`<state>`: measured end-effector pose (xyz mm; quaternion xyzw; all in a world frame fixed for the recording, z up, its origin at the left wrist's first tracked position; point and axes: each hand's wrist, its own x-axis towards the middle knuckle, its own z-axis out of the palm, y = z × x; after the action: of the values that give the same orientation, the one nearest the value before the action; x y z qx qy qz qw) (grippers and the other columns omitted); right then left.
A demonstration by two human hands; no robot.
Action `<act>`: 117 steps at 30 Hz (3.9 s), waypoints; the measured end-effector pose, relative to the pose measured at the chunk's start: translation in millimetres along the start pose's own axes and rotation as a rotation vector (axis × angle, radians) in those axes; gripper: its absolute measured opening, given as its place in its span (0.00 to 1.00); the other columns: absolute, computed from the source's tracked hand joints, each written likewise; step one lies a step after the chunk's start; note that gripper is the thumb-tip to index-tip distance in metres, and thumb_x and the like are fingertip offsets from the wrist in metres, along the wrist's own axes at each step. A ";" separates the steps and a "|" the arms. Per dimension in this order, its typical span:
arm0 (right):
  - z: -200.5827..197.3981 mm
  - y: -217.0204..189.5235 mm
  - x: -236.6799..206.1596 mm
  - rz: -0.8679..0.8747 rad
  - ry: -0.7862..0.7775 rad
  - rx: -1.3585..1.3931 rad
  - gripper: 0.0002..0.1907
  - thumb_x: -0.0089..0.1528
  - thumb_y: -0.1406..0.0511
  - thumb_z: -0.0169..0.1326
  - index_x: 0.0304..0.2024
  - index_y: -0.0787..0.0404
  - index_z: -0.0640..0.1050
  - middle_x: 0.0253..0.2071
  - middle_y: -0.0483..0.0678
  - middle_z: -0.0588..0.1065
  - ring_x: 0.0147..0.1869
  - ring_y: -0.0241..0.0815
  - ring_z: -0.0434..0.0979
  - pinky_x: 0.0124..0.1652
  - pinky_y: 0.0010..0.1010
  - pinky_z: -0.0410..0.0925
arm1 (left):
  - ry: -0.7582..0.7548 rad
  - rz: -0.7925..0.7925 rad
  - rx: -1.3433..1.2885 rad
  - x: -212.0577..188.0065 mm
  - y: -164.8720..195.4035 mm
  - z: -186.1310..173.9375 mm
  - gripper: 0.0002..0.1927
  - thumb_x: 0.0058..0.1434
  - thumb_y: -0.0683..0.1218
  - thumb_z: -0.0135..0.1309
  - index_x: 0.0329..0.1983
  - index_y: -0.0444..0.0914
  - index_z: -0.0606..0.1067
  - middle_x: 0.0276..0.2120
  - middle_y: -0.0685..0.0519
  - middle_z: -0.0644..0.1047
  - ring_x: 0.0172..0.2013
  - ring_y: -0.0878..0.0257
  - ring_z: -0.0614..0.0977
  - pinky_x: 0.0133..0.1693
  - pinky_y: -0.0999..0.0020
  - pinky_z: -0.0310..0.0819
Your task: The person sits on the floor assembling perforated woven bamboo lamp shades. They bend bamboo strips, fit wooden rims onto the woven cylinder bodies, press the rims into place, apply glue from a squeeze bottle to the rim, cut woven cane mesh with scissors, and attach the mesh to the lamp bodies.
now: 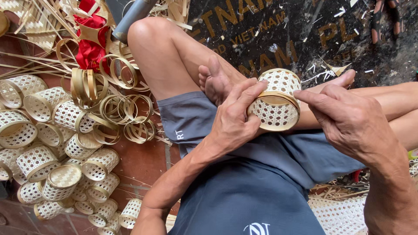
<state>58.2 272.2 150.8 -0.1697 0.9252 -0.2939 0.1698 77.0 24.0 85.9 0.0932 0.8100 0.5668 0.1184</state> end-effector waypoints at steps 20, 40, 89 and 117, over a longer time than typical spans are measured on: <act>1.7 30.6 22.5 0.096 -0.022 -0.314 0.14 0.66 0.65 0.56 0.53 0.46 0.83 0.29 0.47 0.71 0.30 0.49 0.75 0.30 0.40 0.68 | -0.065 -0.046 -0.103 29.5 -30.0 21.7 0.36 0.53 0.37 0.53 0.69 0.32 0.66 0.66 0.37 0.71 0.67 0.46 0.74 0.68 0.61 0.67; 29.1 119.2 92.7 -0.046 -0.161 -0.202 0.14 0.65 0.62 0.56 0.52 0.41 0.83 0.32 0.45 0.76 0.38 0.50 0.78 0.34 0.43 0.71 | -0.095 -0.026 0.139 70.0 -57.0 44.4 0.32 0.57 0.36 0.51 0.68 0.32 0.65 0.63 0.36 0.71 0.55 0.39 0.77 0.56 0.54 0.75; 22.2 121.4 120.5 0.172 -0.425 0.109 0.15 0.59 0.56 0.60 0.40 0.58 0.84 0.29 0.48 0.79 0.32 0.45 0.80 0.34 0.39 0.71 | -0.575 -0.510 -0.240 152.4 -70.2 17.0 0.07 0.58 0.43 0.64 0.30 0.33 0.81 0.23 0.55 0.80 0.24 0.70 0.80 0.26 0.73 0.77; 84.4 96.8 81.8 0.348 -0.073 0.467 0.10 0.63 0.66 0.54 0.44 0.67 0.76 0.36 0.52 0.75 0.40 0.41 0.75 0.41 0.34 0.69 | -0.834 -0.414 -0.127 180.3 -60.5 20.1 0.09 0.52 0.41 0.67 0.25 0.34 0.77 0.21 0.53 0.77 0.22 0.67 0.79 0.23 0.72 0.76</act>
<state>0.1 271.8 10.1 0.0247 0.8409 -0.4591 0.2855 -90.1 72.8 6.8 0.1419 0.6585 0.4938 0.5499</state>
